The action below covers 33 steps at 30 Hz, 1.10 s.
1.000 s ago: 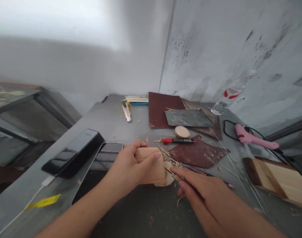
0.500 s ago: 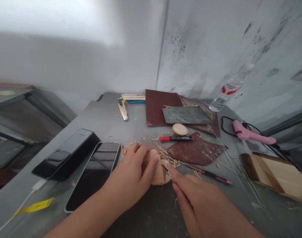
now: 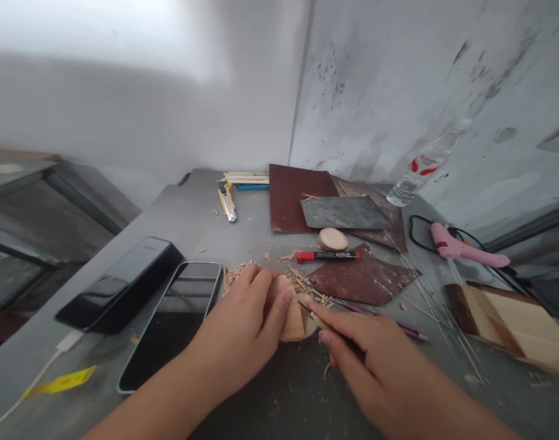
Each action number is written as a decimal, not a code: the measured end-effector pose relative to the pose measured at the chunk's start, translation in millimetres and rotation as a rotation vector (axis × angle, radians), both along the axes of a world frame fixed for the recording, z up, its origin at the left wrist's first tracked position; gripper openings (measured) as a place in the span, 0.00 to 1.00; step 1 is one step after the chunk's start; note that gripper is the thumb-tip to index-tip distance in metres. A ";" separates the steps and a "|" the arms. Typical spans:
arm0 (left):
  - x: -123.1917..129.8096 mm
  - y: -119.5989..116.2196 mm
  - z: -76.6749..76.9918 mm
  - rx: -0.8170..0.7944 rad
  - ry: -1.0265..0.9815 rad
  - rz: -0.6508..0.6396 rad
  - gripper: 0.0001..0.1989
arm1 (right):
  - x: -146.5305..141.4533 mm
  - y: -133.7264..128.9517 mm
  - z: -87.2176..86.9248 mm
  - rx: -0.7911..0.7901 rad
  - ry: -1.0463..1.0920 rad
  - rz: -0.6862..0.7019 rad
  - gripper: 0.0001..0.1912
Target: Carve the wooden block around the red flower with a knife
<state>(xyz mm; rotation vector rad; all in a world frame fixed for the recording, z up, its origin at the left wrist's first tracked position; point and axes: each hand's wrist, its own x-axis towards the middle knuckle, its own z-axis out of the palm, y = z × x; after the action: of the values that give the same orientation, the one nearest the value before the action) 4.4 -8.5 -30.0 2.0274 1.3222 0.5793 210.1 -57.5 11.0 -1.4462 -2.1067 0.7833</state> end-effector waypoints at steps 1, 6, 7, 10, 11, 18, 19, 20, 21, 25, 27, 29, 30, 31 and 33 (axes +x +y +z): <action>-1.0 -0.8 0.3 0.001 -0.001 -0.011 0.20 | 3.4 1.6 1.7 -0.054 -0.004 0.006 0.19; -5.2 0.1 -0.2 0.043 0.070 -0.094 0.47 | 20.9 2.0 6.4 -0.190 -0.069 -0.142 0.15; -6.2 1.4 0.3 0.043 0.076 -0.108 0.45 | 23.7 1.1 8.4 -0.215 -0.046 -0.160 0.14; -11.0 4.4 7.5 0.008 -0.034 -0.090 0.40 | 31.6 -0.6 18.8 -0.274 0.185 -0.146 0.10; -13.1 4.7 11.9 -0.016 -0.116 -0.067 0.41 | 34.1 -0.7 23.3 -0.284 0.276 -0.134 0.08; -20.0 6.3 38.2 -0.416 -0.622 -0.150 0.17 | 40.3 -1.1 39.2 -0.243 0.612 -0.056 0.16; -19.3 8.1 38.1 -0.500 -0.653 -0.171 0.17 | 38.5 -1.6 37.4 -0.218 0.611 -0.077 0.13; -18.7 10.1 37.1 -0.566 -0.679 -0.176 0.16 | 36.2 -1.8 35.0 -0.174 0.600 -0.110 0.10; -18.4 12.2 35.6 -0.616 -0.698 -0.170 0.15 | 33.9 -1.9 32.1 -0.114 0.579 -0.145 0.08; -19.9 18.7 29.7 -0.677 -0.671 -0.163 0.12 | 27.6 1.5 21.6 0.070 0.462 -0.199 0.09; -21.3 20.9 28.3 -0.690 -0.613 -0.110 0.13 | 27.2 4.4 19.3 0.091 0.424 -0.165 0.09; -22.1 23.2 26.7 -0.674 -0.591 0.005 0.18 | 27.5 7.0 18.6 0.117 0.390 -0.126 0.12; -22.2 24.5 25.4 -0.656 -0.581 0.047 0.21 | 27.7 7.9 18.3 0.126 0.368 -0.115 0.14; -22.2 25.8 23.5 -0.635 -0.560 0.065 0.23 | 27.7 8.5 17.8 0.123 0.341 -0.113 0.14; -21.9 28.0 18.1 -0.584 -0.502 0.053 0.24 | 27.2 9.0 15.4 0.079 0.318 -0.127 0.14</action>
<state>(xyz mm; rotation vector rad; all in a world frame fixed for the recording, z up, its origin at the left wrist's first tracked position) -17.6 19.5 -11.9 1.2720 1.0756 0.5902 237.3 -48.5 26.4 -1.3032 -1.7695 0.8115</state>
